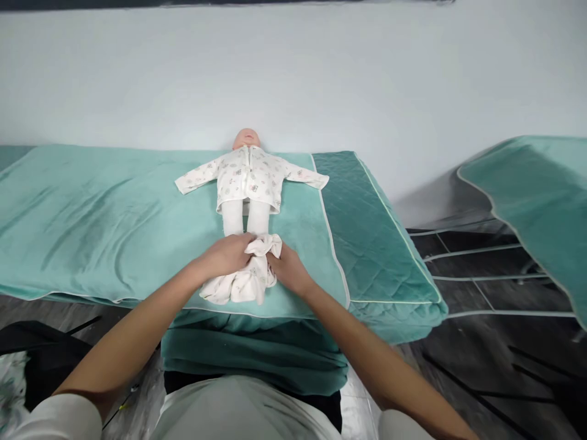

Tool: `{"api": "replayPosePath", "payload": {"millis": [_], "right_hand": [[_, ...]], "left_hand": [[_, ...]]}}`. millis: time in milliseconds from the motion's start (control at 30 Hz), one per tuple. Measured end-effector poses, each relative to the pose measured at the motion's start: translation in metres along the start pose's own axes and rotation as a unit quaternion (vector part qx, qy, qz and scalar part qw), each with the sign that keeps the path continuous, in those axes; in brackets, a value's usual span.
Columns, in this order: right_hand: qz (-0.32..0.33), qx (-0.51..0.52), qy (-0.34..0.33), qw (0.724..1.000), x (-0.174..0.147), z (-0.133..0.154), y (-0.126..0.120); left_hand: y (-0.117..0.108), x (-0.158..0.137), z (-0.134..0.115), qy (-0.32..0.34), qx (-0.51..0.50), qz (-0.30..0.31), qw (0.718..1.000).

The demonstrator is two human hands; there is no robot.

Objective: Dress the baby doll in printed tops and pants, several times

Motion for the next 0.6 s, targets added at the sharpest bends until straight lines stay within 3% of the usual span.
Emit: {"api": "replayPosePath", "payload": {"millis": [167,300,533,600], "right_hand": [[-0.064,0.042,-0.064,0.995,-0.004,0.004,0.000],[-0.127,0.034,-0.092,0.987,-0.002,0.008,-0.001],[-0.145,0.121,-0.116,0.975,0.017,-0.004,-0.014],[-0.156,0.133,-0.120,0.971,0.027,-0.011,-0.019]], "left_hand": [[-0.014,-0.005,-0.001,0.007,-0.161,-0.025,0.987],[-0.013,-0.005,0.002,-0.005,-0.229,-0.027,0.973],[-0.014,0.006,0.012,-0.003,-0.435,0.082,0.897],[-0.021,0.014,0.018,-0.013,-0.465,0.076,0.882]]}}
Point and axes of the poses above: each hand's wrist, its own x-axis towards the middle knuckle, its own y-axis out of the palm, z = x × y, the point moved 7 cm from there along x, towards the middle knuckle
